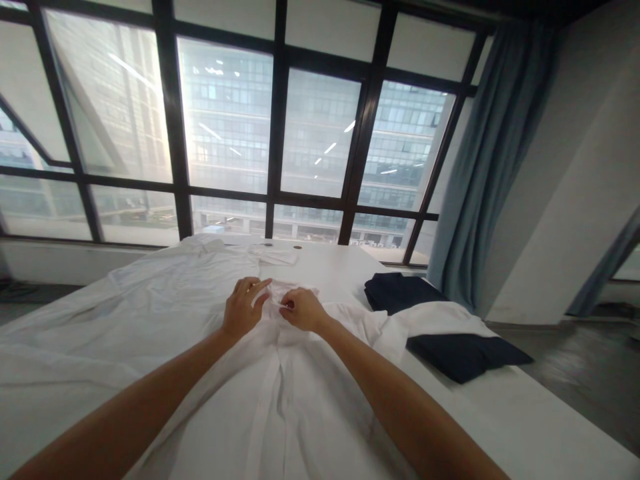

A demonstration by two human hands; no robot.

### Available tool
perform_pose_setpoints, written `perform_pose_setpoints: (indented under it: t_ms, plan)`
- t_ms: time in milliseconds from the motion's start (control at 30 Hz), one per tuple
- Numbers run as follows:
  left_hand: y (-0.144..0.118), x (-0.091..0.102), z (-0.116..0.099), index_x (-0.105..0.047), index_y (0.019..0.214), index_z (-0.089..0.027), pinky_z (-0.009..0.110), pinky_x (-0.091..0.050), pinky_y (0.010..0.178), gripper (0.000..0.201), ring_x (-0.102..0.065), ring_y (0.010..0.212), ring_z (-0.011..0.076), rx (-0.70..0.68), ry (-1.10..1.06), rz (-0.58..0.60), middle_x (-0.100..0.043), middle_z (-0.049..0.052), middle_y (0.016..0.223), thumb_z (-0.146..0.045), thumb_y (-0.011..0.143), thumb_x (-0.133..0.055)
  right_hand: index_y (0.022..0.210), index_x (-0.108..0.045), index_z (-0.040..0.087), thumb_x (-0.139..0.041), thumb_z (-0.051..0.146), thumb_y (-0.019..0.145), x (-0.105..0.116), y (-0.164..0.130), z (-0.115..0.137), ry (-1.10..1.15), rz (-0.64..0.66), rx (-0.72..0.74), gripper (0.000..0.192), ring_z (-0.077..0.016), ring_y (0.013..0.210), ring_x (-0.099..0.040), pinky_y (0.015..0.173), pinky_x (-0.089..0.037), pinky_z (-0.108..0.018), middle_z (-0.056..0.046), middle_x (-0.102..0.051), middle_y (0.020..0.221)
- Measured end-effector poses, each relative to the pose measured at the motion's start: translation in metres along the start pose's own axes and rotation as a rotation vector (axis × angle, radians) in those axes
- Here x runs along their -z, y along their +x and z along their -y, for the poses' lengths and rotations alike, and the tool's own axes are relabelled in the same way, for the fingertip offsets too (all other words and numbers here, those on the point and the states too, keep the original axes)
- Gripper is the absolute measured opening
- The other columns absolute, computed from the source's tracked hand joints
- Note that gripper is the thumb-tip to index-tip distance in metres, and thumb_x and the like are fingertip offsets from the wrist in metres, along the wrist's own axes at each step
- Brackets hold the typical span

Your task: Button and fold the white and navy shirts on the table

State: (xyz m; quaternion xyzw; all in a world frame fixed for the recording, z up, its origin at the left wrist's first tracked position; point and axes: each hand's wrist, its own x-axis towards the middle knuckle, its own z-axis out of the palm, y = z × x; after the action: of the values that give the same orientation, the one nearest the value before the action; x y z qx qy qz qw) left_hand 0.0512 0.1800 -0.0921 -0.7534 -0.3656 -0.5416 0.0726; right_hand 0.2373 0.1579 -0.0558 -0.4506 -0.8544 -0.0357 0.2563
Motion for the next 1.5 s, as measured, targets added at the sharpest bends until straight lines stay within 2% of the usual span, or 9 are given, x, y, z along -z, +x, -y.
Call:
perform_pose_setpoints:
  t_ms: [233,467,600,700,833,1000,1100,1233,1500]
  plan:
    - [0.012,0.009,0.012,-0.069,0.104,-0.027,0.045,-0.036,0.096,0.035,-0.044,0.122,0.0269,-0.299,0.265,0.262,-0.054,0.009,0.131,-0.008,0.084,-0.047,0.086,-0.071,0.019,-0.059,0.020,0.077,0.009,-0.001,0.003,-0.037,0.017,0.075,0.015,-0.0185,0.078,-0.058,0.076,-0.040,-0.029,-0.005,-0.067,0.078]
    - [0.021,0.017,0.018,-0.067,0.089,-0.020,0.044,-0.037,0.091,0.012,-0.050,0.112,0.0278,-0.279,0.380,0.224,-0.061,0.011,0.115,-0.020,0.087,-0.054,0.088,-0.071,0.019,-0.060,0.018,0.070,0.006,-0.001,0.008,-0.140,0.111,-0.154,0.021,-0.0198,0.073,-0.061,0.065,-0.039,-0.028,-0.006,-0.070,0.082]
    - [0.021,0.012,0.015,-0.065,0.090,-0.020,0.040,-0.040,0.087,0.012,-0.052,0.106,0.0253,-0.268,0.329,0.263,-0.062,0.010,0.112,-0.019,0.087,-0.053,0.077,-0.070,0.019,-0.065,0.020,0.070,0.005,-0.002,0.001,-0.055,0.129,-0.098,0.009,-0.0149,0.062,-0.056,0.058,-0.035,-0.024,-0.003,-0.067,0.069]
    - [0.020,0.015,0.013,-0.064,0.091,-0.020,0.038,-0.042,0.086,0.015,-0.054,0.101,0.0234,-0.257,0.241,0.284,-0.063,0.010,0.109,-0.018,0.087,-0.049,0.076,-0.070,0.019,-0.068,0.034,0.075,0.016,-0.001,-0.016,0.155,0.123,-0.002,0.016,-0.0112,0.057,-0.052,0.057,-0.034,-0.022,0.000,-0.063,0.065]
    - [0.019,0.028,0.009,-0.063,0.089,-0.018,0.035,-0.044,0.084,0.019,-0.057,0.091,0.0212,-0.299,0.103,0.335,-0.065,0.010,0.097,-0.022,0.088,-0.044,0.075,-0.071,0.017,-0.063,0.041,0.081,0.029,-0.002,-0.049,0.080,-0.089,-0.142,0.026,-0.0114,0.062,-0.052,0.060,-0.037,-0.023,-0.003,-0.063,0.073]
    - [0.015,0.031,0.010,-0.060,0.065,-0.020,0.030,-0.042,0.071,0.027,-0.054,0.069,0.0187,-0.205,0.105,0.319,-0.061,0.007,0.070,-0.035,0.086,-0.051,0.086,-0.069,0.017,-0.072,0.030,0.074,0.019,-0.010,-0.079,0.063,0.031,-0.171,0.018,-0.0133,0.074,-0.056,0.070,-0.042,-0.025,-0.005,-0.063,0.089]
    - [0.013,0.024,0.012,-0.062,0.066,-0.020,0.028,-0.039,0.066,0.026,-0.052,0.063,0.0175,-0.085,0.108,0.290,-0.059,0.004,0.064,-0.043,0.078,-0.064,0.103,-0.063,0.018,-0.072,0.028,0.073,0.008,-0.012,-0.083,0.090,0.008,-0.232,0.033,-0.0131,0.073,-0.057,0.068,-0.042,-0.025,-0.004,-0.063,0.093]
    - [0.013,0.017,0.014,-0.069,0.093,-0.023,0.028,-0.040,0.068,0.025,-0.057,0.071,0.0197,-0.021,0.106,0.330,-0.066,0.005,0.076,-0.039,0.074,-0.068,0.117,-0.056,0.018,-0.069,0.020,0.074,-0.004,-0.010,-0.083,0.197,-0.022,-0.281,0.045,-0.0120,0.067,-0.057,0.066,-0.043,-0.024,-0.001,-0.065,0.082]
    - [0.015,0.019,0.033,-0.073,0.081,-0.025,0.026,-0.041,0.068,0.016,-0.058,0.073,0.0184,0.090,0.315,0.433,-0.065,0.004,0.078,-0.036,0.080,-0.062,0.088,-0.066,0.012,-0.064,0.005,0.069,-0.011,-0.006,-0.105,0.920,-0.075,-0.675,0.020,-0.0093,0.058,-0.056,0.062,-0.050,-0.024,0.001,-0.061,0.065]
